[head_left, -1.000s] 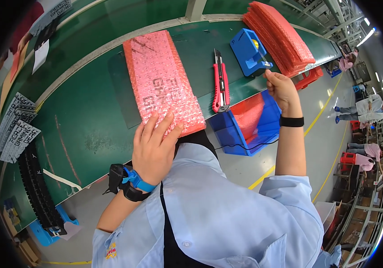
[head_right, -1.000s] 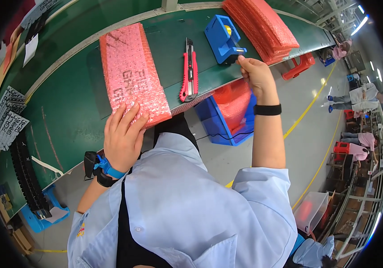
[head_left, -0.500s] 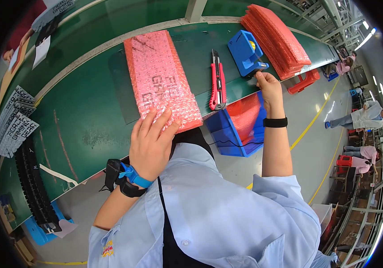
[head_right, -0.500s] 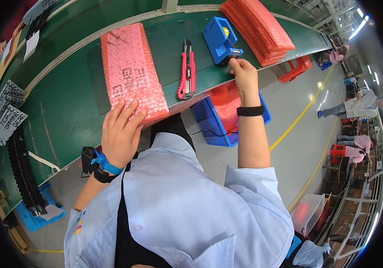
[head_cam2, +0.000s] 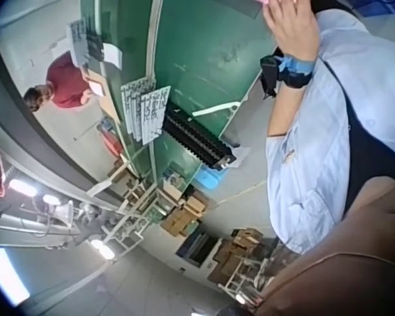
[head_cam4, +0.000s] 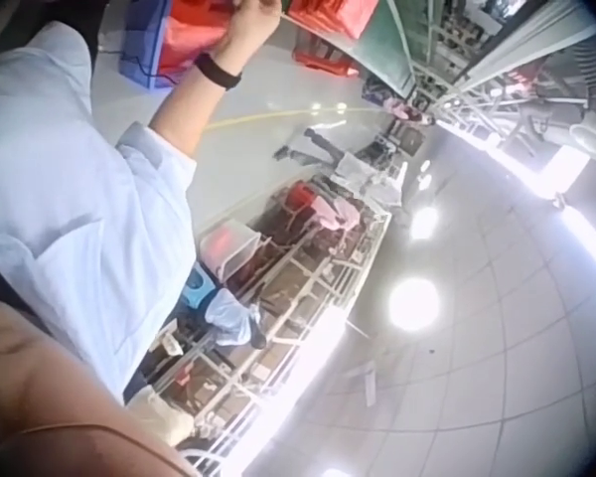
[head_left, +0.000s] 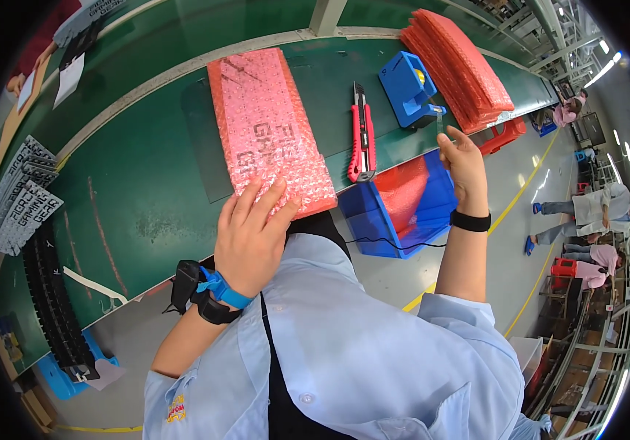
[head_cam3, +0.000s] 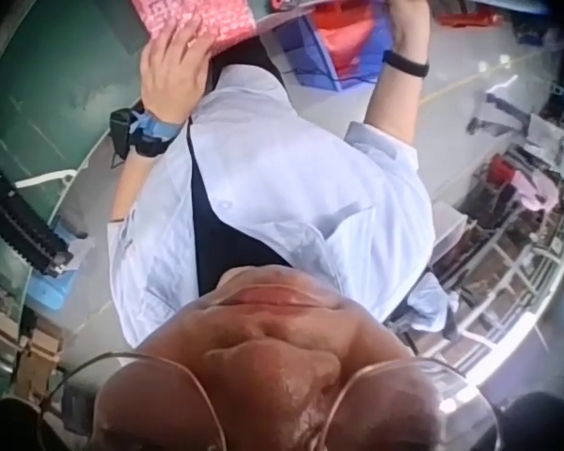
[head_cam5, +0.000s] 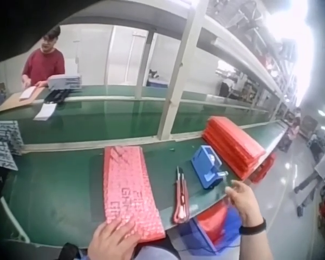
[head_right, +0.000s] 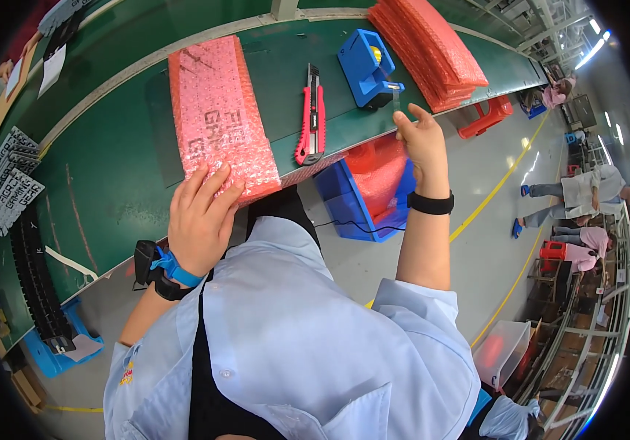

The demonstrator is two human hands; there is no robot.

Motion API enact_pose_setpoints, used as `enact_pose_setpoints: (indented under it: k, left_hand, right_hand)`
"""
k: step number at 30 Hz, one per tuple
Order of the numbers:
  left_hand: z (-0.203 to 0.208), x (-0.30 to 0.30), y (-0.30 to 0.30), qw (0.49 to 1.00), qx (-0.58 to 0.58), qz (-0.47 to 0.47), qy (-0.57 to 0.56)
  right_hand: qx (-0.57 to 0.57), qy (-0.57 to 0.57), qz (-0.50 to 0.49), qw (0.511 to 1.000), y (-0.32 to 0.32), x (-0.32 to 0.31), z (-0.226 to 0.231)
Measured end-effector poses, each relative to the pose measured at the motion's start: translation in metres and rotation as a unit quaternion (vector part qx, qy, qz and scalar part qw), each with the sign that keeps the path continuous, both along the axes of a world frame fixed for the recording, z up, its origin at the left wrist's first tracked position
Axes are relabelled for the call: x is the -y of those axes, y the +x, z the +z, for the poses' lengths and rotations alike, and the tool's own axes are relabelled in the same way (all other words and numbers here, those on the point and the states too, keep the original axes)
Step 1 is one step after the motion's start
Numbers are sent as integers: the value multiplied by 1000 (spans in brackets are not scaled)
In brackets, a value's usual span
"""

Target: The person wraps circuit boards in bubble wrap by hand, one at a time. They pick up a circuit board from a stack, slide it into a bubble wrap sleeve, fold the sleeve over, and set the wrapped item aside.

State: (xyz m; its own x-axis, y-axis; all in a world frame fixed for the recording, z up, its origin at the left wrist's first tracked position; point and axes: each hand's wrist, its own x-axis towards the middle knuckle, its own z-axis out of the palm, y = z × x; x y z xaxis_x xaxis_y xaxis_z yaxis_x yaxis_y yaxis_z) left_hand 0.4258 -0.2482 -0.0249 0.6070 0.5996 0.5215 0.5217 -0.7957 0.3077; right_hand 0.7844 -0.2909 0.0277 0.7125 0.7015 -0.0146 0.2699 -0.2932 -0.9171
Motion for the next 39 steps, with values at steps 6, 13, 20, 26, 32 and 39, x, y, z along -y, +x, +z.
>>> enact_pose_setpoints:
  k: [6,13,20,26,32,39]
  left_hand:
    - [0,-1,0,1000,2,-4,-3]
    - [-4,-1,-1,1000,7,-7,-10]
    - [-1,-3,0,1000,3,0,-12]
    - [-3,-1,0,1000,3,15,2]
    - [-7,-1,1,1000,-5,12,9]
    - [-8,-1,0,1000,9,2,8]
  right_hand:
    - [104,27,33,994,31,-16,-24]
    - [396,3,16,918,34,-12,-28]
    - [80,79,108,988,-4,13,-4]
    - [40,105,260,959,-72,4,37]
    - [302,98,501,805,-134,-44,52]
    - [643,18,591,486,-168,-90,79]
